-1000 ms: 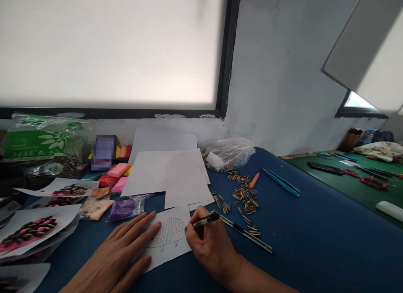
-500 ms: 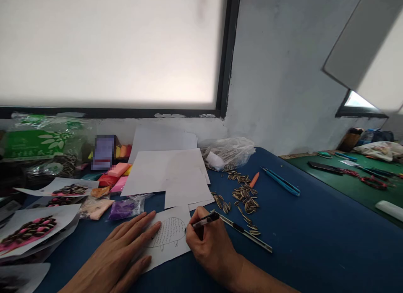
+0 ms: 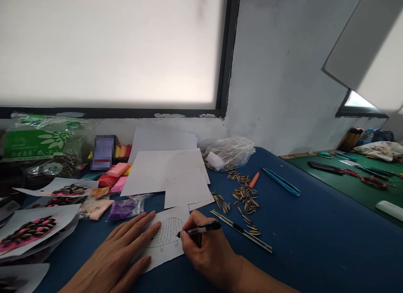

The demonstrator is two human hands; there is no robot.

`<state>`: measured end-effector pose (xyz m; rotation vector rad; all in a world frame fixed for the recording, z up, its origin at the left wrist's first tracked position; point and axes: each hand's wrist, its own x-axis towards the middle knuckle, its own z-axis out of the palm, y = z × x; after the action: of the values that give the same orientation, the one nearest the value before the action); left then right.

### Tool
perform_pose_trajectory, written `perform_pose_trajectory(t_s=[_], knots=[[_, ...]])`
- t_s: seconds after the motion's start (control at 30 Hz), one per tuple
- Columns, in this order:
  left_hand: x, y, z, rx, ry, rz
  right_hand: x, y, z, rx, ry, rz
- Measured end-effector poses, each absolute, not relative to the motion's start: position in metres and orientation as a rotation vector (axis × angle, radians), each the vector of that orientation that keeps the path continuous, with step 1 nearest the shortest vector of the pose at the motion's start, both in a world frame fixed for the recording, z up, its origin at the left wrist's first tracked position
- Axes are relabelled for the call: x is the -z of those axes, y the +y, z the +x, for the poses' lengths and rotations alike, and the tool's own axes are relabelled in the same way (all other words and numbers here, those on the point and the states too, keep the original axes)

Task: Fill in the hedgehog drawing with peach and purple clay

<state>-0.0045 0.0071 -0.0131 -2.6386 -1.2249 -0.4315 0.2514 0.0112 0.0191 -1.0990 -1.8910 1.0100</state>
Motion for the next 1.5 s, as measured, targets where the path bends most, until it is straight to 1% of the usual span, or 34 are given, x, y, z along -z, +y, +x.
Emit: perform_pose_trajectory(t_s=[0.13,0.2,0.27,0.5,0.8,1.07,1.17,1.27,1.4,1.5], knots=[[0.021,0.007,-0.003,0.528,-1.177,-2.627,-0.021,0.011,0.250,-1.002,-1.938,-1.092],[0.022,0.005,-0.001,0.539,-1.268,-2.604,-0.021,0.011,0.250,-0.994,-1.963,-1.085],[0.019,0.003,0.000,0.531,-1.322,-2.595,-0.021,0.011,0.250,-0.984,-1.990,-1.079],[0.008,0.007,-0.004,0.388,-1.212,-2.666,-0.022,0.011,0.250,-0.990,-2.009,-1.073],[0.022,0.011,-0.007,0.436,-1.150,-2.608,-0.021,0.012,0.249,-0.892,-2.053,-1.101],[0.022,0.008,-0.004,0.519,-1.231,-2.640,-0.023,0.013,0.250,-0.913,-2.057,-1.100],[0.016,0.005,-0.003,0.507,-1.306,-2.634,-0.024,0.012,0.250,-0.919,-2.063,-1.102],[0.010,0.003,-0.003,0.447,-1.246,-2.691,-0.024,0.011,0.250,-0.920,-2.064,-1.094],[0.009,0.004,-0.002,0.508,-1.307,-2.652,-0.025,0.011,0.249,-0.953,-2.055,-1.068],[0.011,0.004,-0.001,0.477,-1.279,-2.674,-0.027,0.010,0.249,-0.982,-2.051,-1.075]])
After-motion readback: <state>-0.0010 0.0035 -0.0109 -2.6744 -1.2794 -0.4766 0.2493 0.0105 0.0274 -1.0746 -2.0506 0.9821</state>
